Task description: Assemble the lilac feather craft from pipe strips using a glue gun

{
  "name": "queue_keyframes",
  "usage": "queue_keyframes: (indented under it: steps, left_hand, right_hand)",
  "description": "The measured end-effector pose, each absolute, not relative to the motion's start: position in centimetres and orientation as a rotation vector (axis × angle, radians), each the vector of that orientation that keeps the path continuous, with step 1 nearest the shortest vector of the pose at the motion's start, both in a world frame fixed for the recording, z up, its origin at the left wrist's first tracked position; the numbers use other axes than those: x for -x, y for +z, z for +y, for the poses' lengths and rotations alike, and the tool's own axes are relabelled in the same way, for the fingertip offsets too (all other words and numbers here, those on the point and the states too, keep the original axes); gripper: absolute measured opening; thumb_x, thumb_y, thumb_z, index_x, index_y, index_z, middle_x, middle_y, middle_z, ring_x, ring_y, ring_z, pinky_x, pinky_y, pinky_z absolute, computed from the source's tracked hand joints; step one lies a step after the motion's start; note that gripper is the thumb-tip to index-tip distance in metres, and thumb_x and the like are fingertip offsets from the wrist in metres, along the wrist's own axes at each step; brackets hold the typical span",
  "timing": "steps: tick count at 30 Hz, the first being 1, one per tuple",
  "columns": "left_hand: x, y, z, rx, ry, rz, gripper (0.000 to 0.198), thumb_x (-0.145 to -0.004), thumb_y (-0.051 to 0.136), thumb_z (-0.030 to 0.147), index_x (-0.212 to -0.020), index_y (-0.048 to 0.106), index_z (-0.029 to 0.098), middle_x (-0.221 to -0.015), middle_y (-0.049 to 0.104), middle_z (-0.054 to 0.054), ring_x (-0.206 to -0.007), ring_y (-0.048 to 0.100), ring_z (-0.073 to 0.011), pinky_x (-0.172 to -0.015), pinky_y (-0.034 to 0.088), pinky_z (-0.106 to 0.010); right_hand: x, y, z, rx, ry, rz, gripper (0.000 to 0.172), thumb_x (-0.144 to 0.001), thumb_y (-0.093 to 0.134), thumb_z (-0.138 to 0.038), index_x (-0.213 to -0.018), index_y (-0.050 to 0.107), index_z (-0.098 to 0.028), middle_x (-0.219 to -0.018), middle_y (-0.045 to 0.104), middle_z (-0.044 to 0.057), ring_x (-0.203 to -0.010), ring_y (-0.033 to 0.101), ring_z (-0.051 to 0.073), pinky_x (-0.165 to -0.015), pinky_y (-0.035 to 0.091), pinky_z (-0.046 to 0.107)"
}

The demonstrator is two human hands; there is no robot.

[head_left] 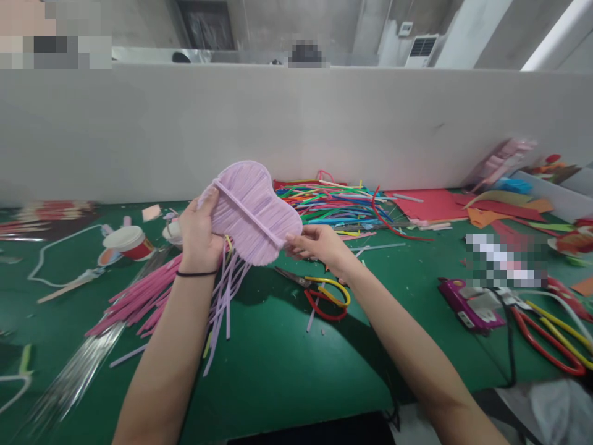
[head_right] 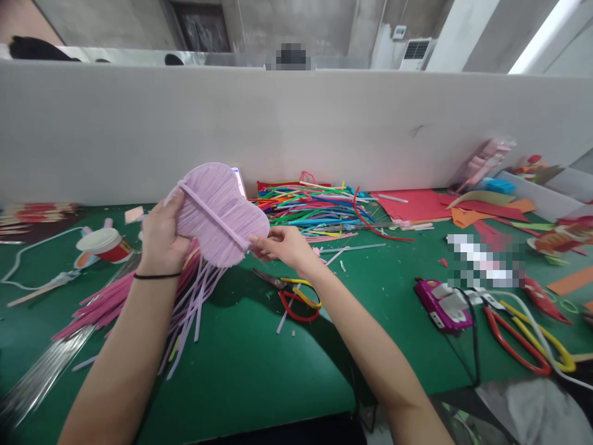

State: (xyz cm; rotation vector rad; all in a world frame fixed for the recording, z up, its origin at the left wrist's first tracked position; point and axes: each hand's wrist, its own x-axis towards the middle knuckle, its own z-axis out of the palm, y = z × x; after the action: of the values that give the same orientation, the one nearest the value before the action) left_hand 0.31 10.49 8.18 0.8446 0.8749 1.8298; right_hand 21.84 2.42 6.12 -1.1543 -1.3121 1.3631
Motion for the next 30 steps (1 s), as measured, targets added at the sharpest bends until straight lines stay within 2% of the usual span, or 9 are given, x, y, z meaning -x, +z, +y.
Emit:
queue_keyframes:
  steps: [3, 9, 16, 21, 30]
  left_hand:
    - [-0.4, 8.4, 10.2, -0.833, 1.856, 0.864, 0.014, -0.073, 0.083, 0.026, -0.070, 0.070, 0.020, -0.078, 0.072, -0.002, -0.072, 0.065, -0.0139, -0.064, 0.057, -0.022]
    - [-0.6, 8.5, 9.9, -0.868, 1.876, 0.858, 0.016, -0.073, 0.083, 0.030, -0.073, 0.070, 0.020, -0.081, 0.072, -0.002, -0.074, 0.065, -0.0148, -0.067, 0.058, -0.024]
    - [-0.6, 8.8, 9.8, -0.848, 1.891, 0.910, 0.013, -0.075, 0.080, 0.028, -0.074, 0.069, 0.021, -0.082, 0.072, -0.002, -0.078, 0.066, -0.0159, -0.068, 0.058, -0.025]
    - [-0.4, 8.5, 10.1, -0.902, 1.903, 0.905, 0.020, -0.073, 0.083, 0.033, -0.080, 0.070, 0.020, -0.086, 0.073, -0.001, -0.087, 0.068, -0.0188, -0.072, 0.057, -0.029]
    - [-0.7, 8.3, 10.0, -0.899, 1.938, 0.882, 0.024, -0.070, 0.085, 0.037, -0.081, 0.072, 0.021, -0.090, 0.073, -0.004, -0.087, 0.067, -0.0191, -0.073, 0.057, -0.028]
  right_hand:
    - [-21.9, 5.8, 2.4, 1.103, 1.426, -1.373, 0.030, -0.079, 0.077, -0.043, -0.095, 0.074, -0.019, -0.091, 0.078, 0.006, -0.076, 0.073, 0.015, -0.063, 0.054, 0.023]
    - [-21.5, 5.5, 2.5, 1.020, 1.394, -1.279, 0.030, -0.073, 0.081, -0.044, -0.083, 0.073, -0.017, -0.077, 0.076, 0.004, -0.072, 0.072, 0.015, -0.070, 0.057, 0.028]
    - [-20.9, 5.4, 2.4, 0.977, 1.384, -1.223, 0.032, -0.070, 0.084, -0.044, -0.082, 0.072, -0.017, -0.077, 0.075, 0.005, -0.070, 0.072, 0.017, -0.075, 0.060, 0.034]
    - [-21.2, 5.3, 2.6, 1.014, 1.476, -1.254, 0.038, -0.072, 0.080, -0.053, -0.077, 0.073, -0.016, -0.076, 0.076, 0.008, -0.069, 0.072, 0.017, -0.073, 0.059, 0.033]
    - [-21.9, 4.9, 2.9, 0.992, 1.518, -1.292, 0.041, -0.073, 0.079, -0.055, -0.084, 0.073, -0.016, -0.087, 0.078, 0.008, -0.073, 0.074, 0.016, -0.072, 0.059, 0.028]
